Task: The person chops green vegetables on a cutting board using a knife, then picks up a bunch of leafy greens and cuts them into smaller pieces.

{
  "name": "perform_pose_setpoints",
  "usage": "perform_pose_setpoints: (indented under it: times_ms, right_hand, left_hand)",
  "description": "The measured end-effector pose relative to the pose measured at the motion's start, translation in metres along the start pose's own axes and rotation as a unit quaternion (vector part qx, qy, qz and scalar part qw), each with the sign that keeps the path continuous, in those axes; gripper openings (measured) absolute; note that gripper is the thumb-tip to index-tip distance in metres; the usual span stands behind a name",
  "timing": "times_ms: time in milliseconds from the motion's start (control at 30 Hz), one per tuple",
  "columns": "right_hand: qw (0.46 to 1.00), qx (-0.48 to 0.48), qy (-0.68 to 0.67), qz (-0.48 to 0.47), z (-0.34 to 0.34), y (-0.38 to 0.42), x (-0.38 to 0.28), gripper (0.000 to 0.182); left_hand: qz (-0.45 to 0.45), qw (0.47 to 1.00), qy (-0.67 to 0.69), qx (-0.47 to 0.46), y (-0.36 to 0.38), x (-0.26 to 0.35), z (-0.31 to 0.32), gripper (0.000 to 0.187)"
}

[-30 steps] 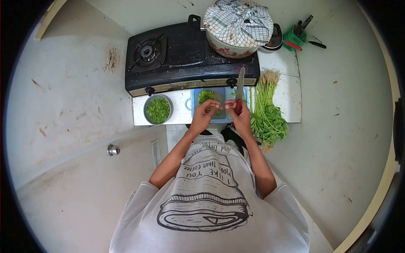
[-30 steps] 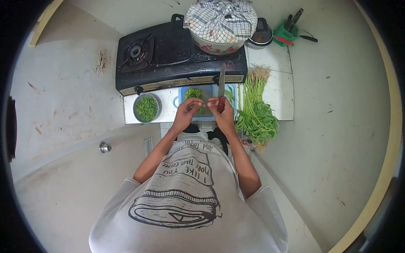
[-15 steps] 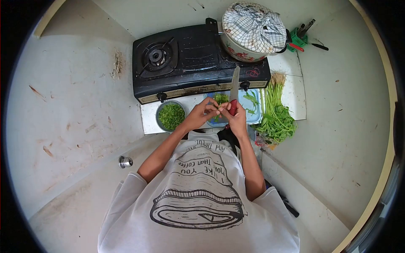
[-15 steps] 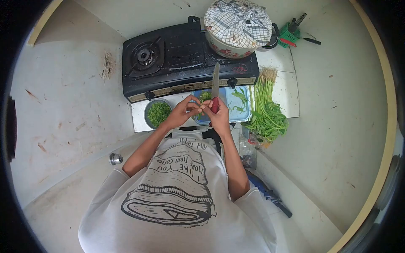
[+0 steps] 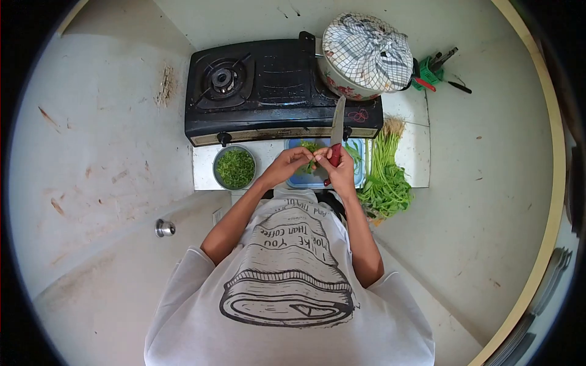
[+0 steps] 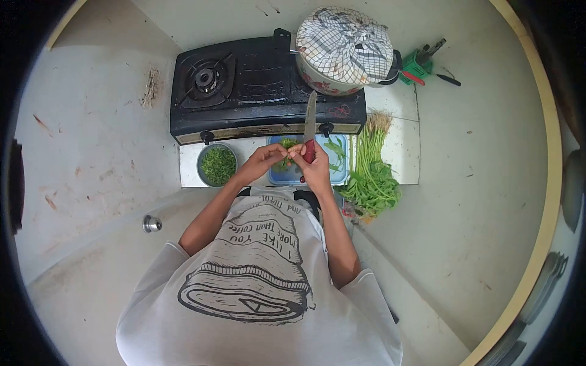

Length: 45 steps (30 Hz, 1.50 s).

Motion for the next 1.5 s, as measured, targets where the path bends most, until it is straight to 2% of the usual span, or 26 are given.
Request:
perform_pose_setpoints:
  times_ms: [67, 167, 267, 367, 467, 567, 700, 800, 833, 933, 967, 1033, 1133, 1267, 1500]
  right_hand:
    - [1.0, -0.014, 0.007, 0.012, -0.011, -0.003, -0.009, 0.027]
    - [0.999, -0.039, 0.018, 0.033, -0.03, -0.008, -0.011, 0.028]
    - [0.997, -0.05, 0.042, 0.039, -0.044, -0.008, -0.024, 0.029]
    - [0.996, -0.069, 0.059, -0.01, -0.061, -0.01, -0.016, 0.03]
    - [0.995, -0.089, 0.038, 0.004, -0.073, -0.008, -0.01, 0.029]
    - [0.988, -0.082, 0.13, 0.005, -0.081, -0.004, -0.009, 0.022]
    - [0.993, -0.052, 0.102, -0.029, -0.095, -0.002, 0.005, 0.019]
    - [0.972, -0.054, 0.229, -0.003, -0.115, 0.001, 0.024, 0.028]
    - [0.969, -0.067, 0.237, -0.009, -0.12, 0.003, 0.031, 0.037]
    - [0.942, -0.124, 0.311, 0.039, -0.128, 0.006, 0.056, 0.039]
    - [0.926, -0.146, 0.347, 0.029, -0.13, 0.008, 0.062, 0.04]
    - [0.888, -0.187, 0.42, 0.007, -0.13, 0.014, 0.067, 0.042]
    - [0.878, -0.242, 0.413, -0.028, -0.126, 0.021, 0.085, 0.042]
    - [0.863, -0.266, 0.429, -0.005, -0.117, 0.026, 0.091, 0.043]
    - [0.84, -0.279, 0.465, -0.027, -0.094, 0.032, 0.119, 0.043]
  left_hand:
    - [-0.086, 0.994, 0.064, 0.034, 0.0, 0.001, 0.01, 0.015]
    - [-0.102, 0.964, 0.245, -0.025, -0.01, -0.016, 0.03, 0.015]
    - [-0.12, 0.953, 0.278, -0.028, -0.013, -0.02, 0.049, 0.016]
    - [-0.117, 0.944, 0.307, -0.019, -0.015, -0.029, 0.061, 0.016]
    - [-0.11, 0.947, 0.303, -0.013, -0.013, -0.028, 0.072, 0.017]
    - [-0.096, 0.955, 0.28, 0.028, -0.01, -0.036, 0.073, 0.016]
    - [-0.03, 0.988, 0.084, 0.125, -0.006, -0.067, 0.05, 0.009]
    - [-0.02, 0.98, -0.055, 0.192, 0.005, -0.086, 0.034, 0.006]
    - [-0.022, 0.974, -0.087, 0.209, 0.008, -0.094, 0.028, 0.007]
    - [-0.015, 0.951, -0.168, 0.261, 0.016, -0.109, 0.021, 0.012]
    - [-0.012, 0.942, -0.192, 0.277, 0.018, -0.113, 0.019, 0.015]
    - [0.014, 0.928, -0.242, 0.283, 0.017, -0.131, 0.013, 0.02]
    - [0.051, 0.904, -0.311, 0.289, 0.018, -0.136, 0.008, 0.022]
    - [0.049, 0.871, -0.405, 0.275, 0.026, -0.123, 0.01, 0.019]
    - [0.134, 0.851, -0.434, 0.263, 0.026, -0.143, 0.003, 0.018]
Point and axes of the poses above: each hand's wrist, its own y-axis away from the middle knuckle, its own z-axis out of the palm, x = y × z, the point moved 4 cm from there along -y, towards the middle knuckle, and after that the axes turned 4 degrees about x, right-handed, at the moved point
